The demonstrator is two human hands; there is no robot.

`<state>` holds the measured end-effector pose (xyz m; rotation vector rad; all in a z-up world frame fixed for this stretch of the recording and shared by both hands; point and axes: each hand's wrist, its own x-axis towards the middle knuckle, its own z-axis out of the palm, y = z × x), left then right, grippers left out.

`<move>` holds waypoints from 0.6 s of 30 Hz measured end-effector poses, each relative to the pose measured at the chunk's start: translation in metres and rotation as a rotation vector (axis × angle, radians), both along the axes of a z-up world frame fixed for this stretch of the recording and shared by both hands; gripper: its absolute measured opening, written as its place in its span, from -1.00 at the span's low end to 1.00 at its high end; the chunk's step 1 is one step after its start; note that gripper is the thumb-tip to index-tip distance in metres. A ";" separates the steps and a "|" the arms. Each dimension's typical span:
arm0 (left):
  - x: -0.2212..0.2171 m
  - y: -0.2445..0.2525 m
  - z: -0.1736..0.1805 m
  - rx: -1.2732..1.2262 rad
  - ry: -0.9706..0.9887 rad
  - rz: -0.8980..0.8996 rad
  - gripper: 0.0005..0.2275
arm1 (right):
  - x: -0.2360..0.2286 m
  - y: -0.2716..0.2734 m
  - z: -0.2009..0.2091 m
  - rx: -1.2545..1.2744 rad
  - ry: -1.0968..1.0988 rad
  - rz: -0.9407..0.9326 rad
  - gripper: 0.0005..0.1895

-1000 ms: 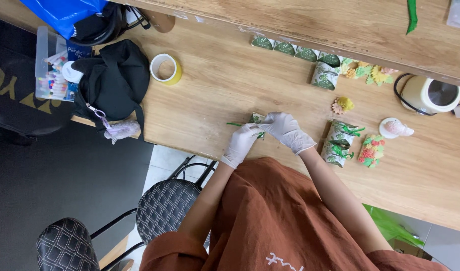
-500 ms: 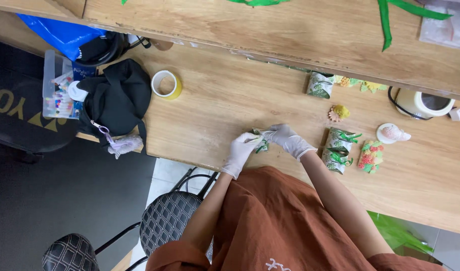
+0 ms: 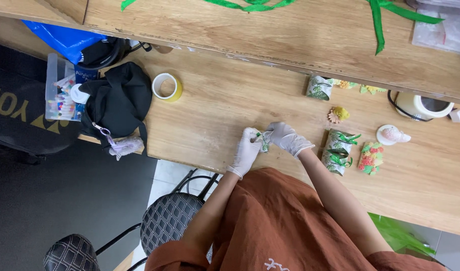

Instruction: Bundling small green wrapped items together using green ties.

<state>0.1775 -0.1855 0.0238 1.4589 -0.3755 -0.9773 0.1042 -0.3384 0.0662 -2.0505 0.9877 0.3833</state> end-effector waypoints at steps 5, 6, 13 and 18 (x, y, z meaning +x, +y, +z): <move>-0.003 -0.004 -0.066 -0.035 -0.145 0.059 -0.82 | -0.003 0.007 -0.012 -0.043 -0.059 0.014 -0.75; 0.000 -0.005 -0.066 0.026 -0.035 0.071 -0.83 | -0.004 0.008 -0.013 -0.024 -0.074 -0.007 -0.75; 0.021 -0.002 -0.089 0.170 0.372 0.132 -0.87 | -0.012 0.024 -0.008 -0.112 -0.340 -0.094 -0.79; 0.028 0.006 -0.045 0.114 0.594 0.139 -0.84 | -0.020 0.043 -0.003 -0.296 -0.510 -0.102 -0.78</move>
